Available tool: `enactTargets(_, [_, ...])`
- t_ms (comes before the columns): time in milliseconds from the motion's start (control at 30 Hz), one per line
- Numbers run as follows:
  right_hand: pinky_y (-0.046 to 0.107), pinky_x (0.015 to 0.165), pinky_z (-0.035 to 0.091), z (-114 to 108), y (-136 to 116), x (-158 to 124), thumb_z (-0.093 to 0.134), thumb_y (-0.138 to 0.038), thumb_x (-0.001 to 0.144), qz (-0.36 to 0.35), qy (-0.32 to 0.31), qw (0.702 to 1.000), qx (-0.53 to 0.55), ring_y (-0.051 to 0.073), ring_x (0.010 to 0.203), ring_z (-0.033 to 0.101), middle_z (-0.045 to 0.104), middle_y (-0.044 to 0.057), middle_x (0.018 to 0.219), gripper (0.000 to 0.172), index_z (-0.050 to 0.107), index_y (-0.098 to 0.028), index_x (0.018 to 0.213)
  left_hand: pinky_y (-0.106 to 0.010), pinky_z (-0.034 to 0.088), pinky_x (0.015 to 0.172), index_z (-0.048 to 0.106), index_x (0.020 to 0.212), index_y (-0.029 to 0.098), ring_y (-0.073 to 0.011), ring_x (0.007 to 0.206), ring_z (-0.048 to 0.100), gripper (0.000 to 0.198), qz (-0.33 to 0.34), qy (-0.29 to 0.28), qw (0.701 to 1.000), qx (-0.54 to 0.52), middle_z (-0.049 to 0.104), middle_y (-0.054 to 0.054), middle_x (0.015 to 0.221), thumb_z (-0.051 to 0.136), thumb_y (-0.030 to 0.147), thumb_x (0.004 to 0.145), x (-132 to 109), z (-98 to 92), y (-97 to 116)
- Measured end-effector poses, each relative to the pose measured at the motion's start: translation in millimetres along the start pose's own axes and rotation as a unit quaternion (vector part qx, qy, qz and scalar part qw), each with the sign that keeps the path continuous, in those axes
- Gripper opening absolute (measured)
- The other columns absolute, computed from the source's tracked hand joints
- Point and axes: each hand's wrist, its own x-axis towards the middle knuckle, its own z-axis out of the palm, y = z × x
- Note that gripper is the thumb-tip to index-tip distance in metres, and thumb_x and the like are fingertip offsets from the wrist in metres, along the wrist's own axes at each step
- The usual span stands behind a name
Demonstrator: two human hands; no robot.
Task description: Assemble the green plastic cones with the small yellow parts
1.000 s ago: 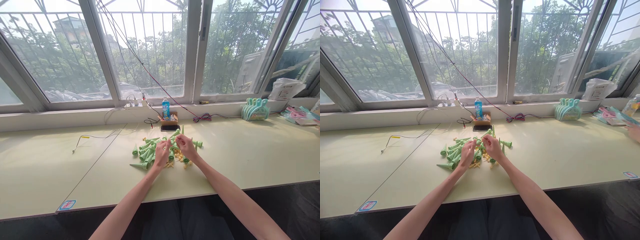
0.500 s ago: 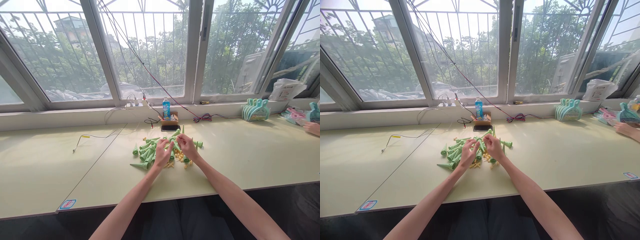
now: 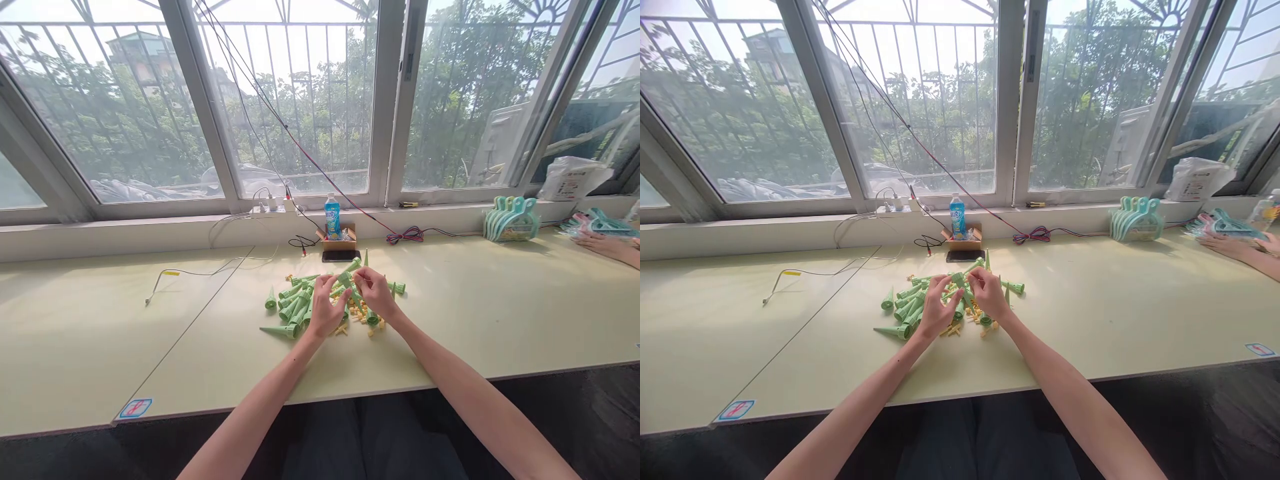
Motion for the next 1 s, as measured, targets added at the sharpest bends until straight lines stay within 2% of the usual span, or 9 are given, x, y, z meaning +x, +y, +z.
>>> enactTargets(233, [0.025, 0.047, 0.031, 0.1, -0.7, -0.1, 0.051, -0.048, 0.092, 0.007, -0.003, 1.0, 0.008, 0.011, 0.049, 0.037, 0.042, -0.004, 0.058, 0.031, 0.051, -0.021, 0.077, -0.042, 0.05, 0.091, 0.056, 0.128, 0.026, -0.0268, 0.113, 0.054, 0.039, 0.008, -0.013, 1.0, -0.001, 0.053, -0.011, 0.113, 0.06, 0.031, 0.089, -0.4, -1.3, 4.1])
enactTargets(400, [0.024, 0.046, 0.032, 0.4, -1.4, 0.0, 0.053, -0.05, 0.091, 0.016, -0.002, 1.0, 0.026, 0.01, 0.048, 0.037, 0.042, -0.004, 0.057, 0.032, 0.051, -0.021, 0.077, -0.041, 0.051, 0.089, 0.055, 0.129, 0.025, -0.0255, 0.11, 0.056, 0.04, 0.011, -0.012, 1.0, -0.004, 0.055, -0.01, 0.11, 0.059, 0.032, 0.09, 0.5, -0.8, 5.4])
enactTargets(567, [0.024, 0.044, 0.032, 1.1, -2.7, -0.1, 0.055, -0.052, 0.09, 0.029, 0.002, 0.998, 0.062, 0.01, 0.047, 0.038, 0.044, -0.004, 0.057, 0.033, 0.052, -0.021, 0.079, -0.039, 0.052, 0.087, 0.055, 0.128, 0.023, -0.0231, 0.103, 0.06, 0.038, 0.005, -0.007, 1.0, -0.013, 0.062, -0.009, 0.106, 0.056, 0.033, 0.091, 0.9, -0.2, 7.6])
enactTargets(733, [0.024, 0.042, 0.033, 2.1, -3.6, -1.3, 0.056, -0.056, 0.088, 0.034, -0.011, 0.997, 0.075, 0.01, 0.044, 0.04, 0.045, -0.004, 0.055, 0.035, 0.055, -0.021, 0.082, -0.036, 0.052, 0.082, 0.054, 0.13, 0.024, -0.021, 0.091, 0.066, 0.04, -0.035, -0.023, 0.998, -0.041, 0.069, -0.006, 0.094, 0.056, 0.031, 0.091, 0.4, -1.6, 11.2])
enactTargets(1000, [0.024, 0.043, 0.035, 3.3, -2.3, -2.2, 0.056, -0.053, 0.089, 0.019, -0.014, 0.998, 0.057, 0.011, 0.046, 0.045, 0.049, -0.003, 0.057, 0.033, 0.058, -0.021, 0.084, -0.03, 0.052, 0.073, 0.057, 0.127, 0.024, -0.0181, 0.079, 0.067, 0.037, -0.057, -0.017, 0.996, -0.065, 0.07, -0.003, 0.083, 0.056, 0.031, 0.09, 2.0, -2.8, 16.1])
